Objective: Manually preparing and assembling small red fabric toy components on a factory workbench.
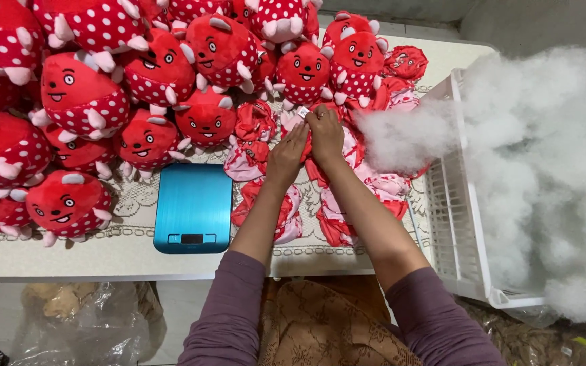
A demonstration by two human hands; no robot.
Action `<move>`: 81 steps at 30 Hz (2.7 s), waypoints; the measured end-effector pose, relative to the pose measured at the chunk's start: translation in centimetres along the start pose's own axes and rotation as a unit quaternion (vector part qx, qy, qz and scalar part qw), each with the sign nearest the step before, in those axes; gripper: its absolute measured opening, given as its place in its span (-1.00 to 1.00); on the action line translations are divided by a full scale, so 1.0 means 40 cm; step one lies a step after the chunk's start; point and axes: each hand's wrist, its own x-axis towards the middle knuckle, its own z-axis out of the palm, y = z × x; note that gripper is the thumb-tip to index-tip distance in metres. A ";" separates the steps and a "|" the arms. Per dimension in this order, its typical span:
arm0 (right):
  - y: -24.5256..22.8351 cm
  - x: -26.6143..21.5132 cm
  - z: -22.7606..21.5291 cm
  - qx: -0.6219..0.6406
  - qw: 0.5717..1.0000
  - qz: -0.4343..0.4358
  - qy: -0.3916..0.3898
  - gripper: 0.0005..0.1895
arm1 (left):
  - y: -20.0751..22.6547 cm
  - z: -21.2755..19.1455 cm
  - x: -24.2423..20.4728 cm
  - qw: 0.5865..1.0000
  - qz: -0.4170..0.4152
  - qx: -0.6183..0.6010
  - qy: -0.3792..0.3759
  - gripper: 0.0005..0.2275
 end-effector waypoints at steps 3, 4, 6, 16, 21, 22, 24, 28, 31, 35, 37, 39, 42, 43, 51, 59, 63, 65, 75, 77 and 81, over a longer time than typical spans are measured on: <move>-0.003 -0.010 -0.010 0.003 1.000 -0.004 0.007 -0.93 | 0.010 -0.006 0.005 0.999 -0.003 0.034 0.010 -0.45; 0.007 -0.025 0.013 0.004 1.000 -0.005 0.007 -0.93 | 0.001 -0.007 0.001 0.999 -0.004 0.035 0.010 -0.45; 0.039 -0.058 0.054 0.070 0.997 0.004 -0.015 -0.86 | -0.007 0.001 -0.003 0.999 -0.041 0.017 -0.024 -0.28; 0.033 -0.098 -0.077 0.042 0.997 -0.065 0.018 -0.60 | 0.049 -0.126 0.071 0.992 -0.093 -0.035 -0.084 -0.31; 0.089 -0.073 -0.119 -0.102 0.993 0.022 0.062 -0.33 | 0.059 -0.103 0.084 0.984 -0.163 -0.070 -0.030 -0.65; 0.100 -0.068 -0.137 -0.102 0.993 0.023 0.062 -0.33 | 0.066 -0.082 0.099 0.984 -0.162 -0.071 -0.031 -0.65; 0.119 -0.057 -0.173 -0.122 0.979 0.162 -0.030 -0.02 | 0.078 -0.042 0.127 0.983 -0.180 0.030 0.034 -0.74; 0.188 -0.099 -0.143 -0.150 0.960 0.217 -0.092 0.02 | 0.175 -0.036 0.197 0.983 -0.163 0.084 0.020 -0.64; 0.225 -0.126 -0.111 -0.149 0.979 0.134 0.021 -0.53 | 0.240 -0.050 0.247 0.991 -0.107 0.076 -0.025 -0.48; 0.228 -0.144 -0.101 -0.132 0.984 0.102 0.060 -0.57 | 0.275 0.033 0.251 0.996 -0.032 0.071 -0.050 -0.40; 0.228 -0.147 -0.105 -0.140 0.982 0.098 0.075 -0.66 | 0.272 0.086 0.240 0.997 0.002 0.078 -0.018 -0.49; 0.224 -0.146 -0.123 -0.154 0.981 0.100 0.058 -0.67 | 0.264 0.126 0.227 0.998 0.018 0.066 -0.004 -0.64; 0.164 -0.106 -0.227 -0.114 0.983 0.147 0.001 0.07 | 0.250 0.116 0.222 0.996 0.004 0.071 -0.050 -0.70; 0.159 -0.101 -0.244 -0.113 0.983 0.146 0.001 0.07 | 0.246 0.101 0.218 0.996 0.004 0.073 -0.050 -0.70; 0.180 -0.123 -0.177 -0.206 0.968 0.139 0.043 -0.75 | 0.283 0.036 0.232 0.995 -0.034 0.063 -0.071 -0.34; 0.154 -0.100 -0.177 -0.247 0.955 0.164 0.034 -0.85 | 0.302 0.015 0.259 0.989 0.024 0.144 -0.008 -0.68; 0.217 -0.129 -0.132 -0.219 0.962 0.162 0.020 -0.86 | 0.277 0.048 0.234 0.992 0.029 0.127 -0.001 -0.75; 0.236 -0.137 -0.120 -0.218 0.962 0.166 0.014 -0.83 | 0.270 0.048 0.231 0.992 0.033 0.119 0.009 -0.81; 0.252 -0.129 -0.182 -0.184 0.960 0.211 0.002 -0.76 | 0.243 -0.018 0.237 0.995 0.039 0.085 0.019 -0.94; 0.243 -0.114 -0.220 -0.180 0.957 0.229 -0.004 -0.78 | 0.228 -0.039 0.234 0.994 0.017 0.103 0.015 -0.95; 0.228 -0.092 -0.268 -0.164 0.956 0.242 -0.024 -0.62 | 0.184 -0.056 0.213 0.991 -0.013 0.132 -0.009 -0.90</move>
